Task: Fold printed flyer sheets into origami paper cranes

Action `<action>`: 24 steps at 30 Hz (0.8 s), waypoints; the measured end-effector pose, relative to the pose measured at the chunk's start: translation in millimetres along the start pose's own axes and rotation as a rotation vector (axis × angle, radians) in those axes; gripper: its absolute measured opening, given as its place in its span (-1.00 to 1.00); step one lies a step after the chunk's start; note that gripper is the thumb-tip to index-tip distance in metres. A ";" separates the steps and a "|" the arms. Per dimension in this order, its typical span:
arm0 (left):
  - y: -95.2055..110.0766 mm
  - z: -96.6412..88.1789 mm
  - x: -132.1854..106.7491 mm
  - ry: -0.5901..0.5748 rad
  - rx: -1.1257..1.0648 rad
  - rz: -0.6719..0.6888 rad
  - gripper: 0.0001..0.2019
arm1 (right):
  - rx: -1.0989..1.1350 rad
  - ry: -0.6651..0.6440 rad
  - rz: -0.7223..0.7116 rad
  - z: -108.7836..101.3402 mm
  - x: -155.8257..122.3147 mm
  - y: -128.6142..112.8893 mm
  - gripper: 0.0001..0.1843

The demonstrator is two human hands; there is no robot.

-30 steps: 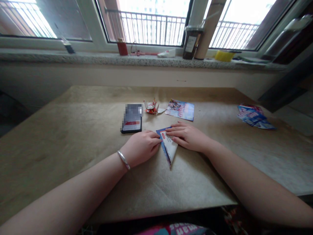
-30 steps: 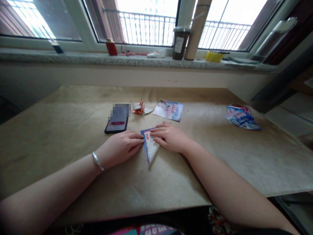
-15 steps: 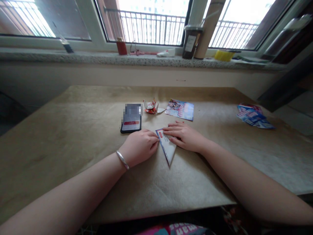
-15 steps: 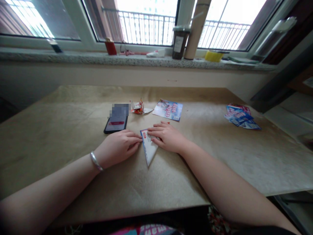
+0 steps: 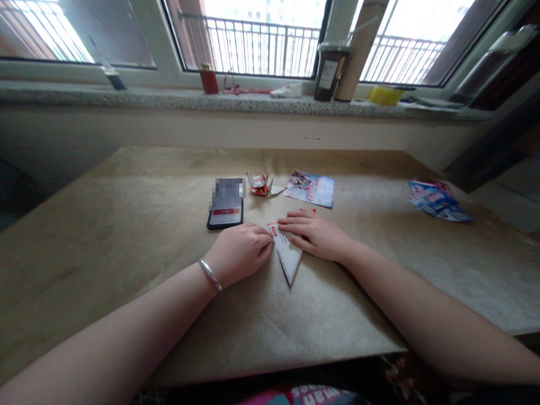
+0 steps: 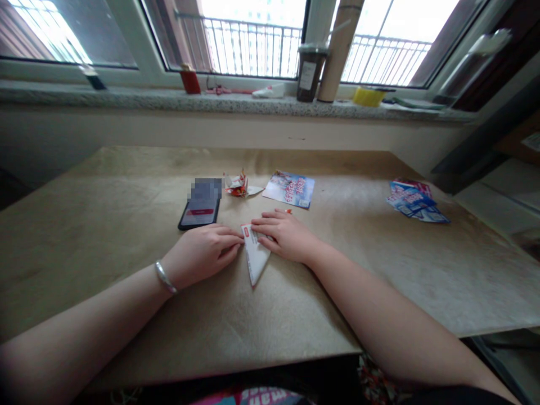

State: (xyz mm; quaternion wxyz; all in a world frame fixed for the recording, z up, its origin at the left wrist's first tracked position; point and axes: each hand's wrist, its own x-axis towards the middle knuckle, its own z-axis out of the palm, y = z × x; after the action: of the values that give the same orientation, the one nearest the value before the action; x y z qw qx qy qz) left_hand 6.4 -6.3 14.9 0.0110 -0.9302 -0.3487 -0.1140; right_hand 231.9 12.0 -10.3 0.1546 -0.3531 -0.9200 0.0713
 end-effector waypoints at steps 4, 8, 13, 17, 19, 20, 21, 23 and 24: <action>-1.0 0.8 -0.2 -0.003 -0.009 0.002 -0.74 | 0.008 0.014 -0.003 1.1 0.2 -0.3 -0.60; -1.6 2.1 1.0 0.008 -0.020 0.027 -0.75 | 0.001 0.012 -0.005 2.0 0.7 -0.1 -0.60; -1.1 6.0 3.2 0.029 -0.063 0.046 -0.77 | 0.003 0.011 0.003 1.5 0.7 0.0 -0.61; -0.6 10.2 3.6 0.056 -0.098 0.049 -0.80 | 0.004 0.008 0.002 2.2 0.5 0.5 -0.60; 0.6 11.1 3.5 0.038 -0.098 0.044 -0.80 | 0.009 0.013 -0.003 3.1 0.8 1.3 -0.60; 1.5 11.2 3.4 0.033 -0.094 0.035 -0.79 | 0.012 0.016 -0.005 3.5 1.1 1.6 -0.60; 2.6 11.1 3.4 0.029 -0.087 0.025 -0.78 | 0.016 0.019 -0.007 3.7 1.4 1.9 -0.60; 5.5 10.2 3.4 0.014 -0.069 0.008 -0.77 | 0.022 0.022 -0.010 3.7 2.1 1.7 -0.60; 7.0 9.7 3.5 0.000 -0.057 0.007 -0.77 | 0.026 0.021 -0.010 3.4 2.4 1.4 -0.60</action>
State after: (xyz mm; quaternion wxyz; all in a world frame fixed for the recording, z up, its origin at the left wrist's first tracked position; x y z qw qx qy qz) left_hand 15.5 -8.4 6.6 -0.0153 -0.9314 -0.3421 -0.1237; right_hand 229.9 14.6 -13.2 0.1691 -0.3471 -0.9191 0.0785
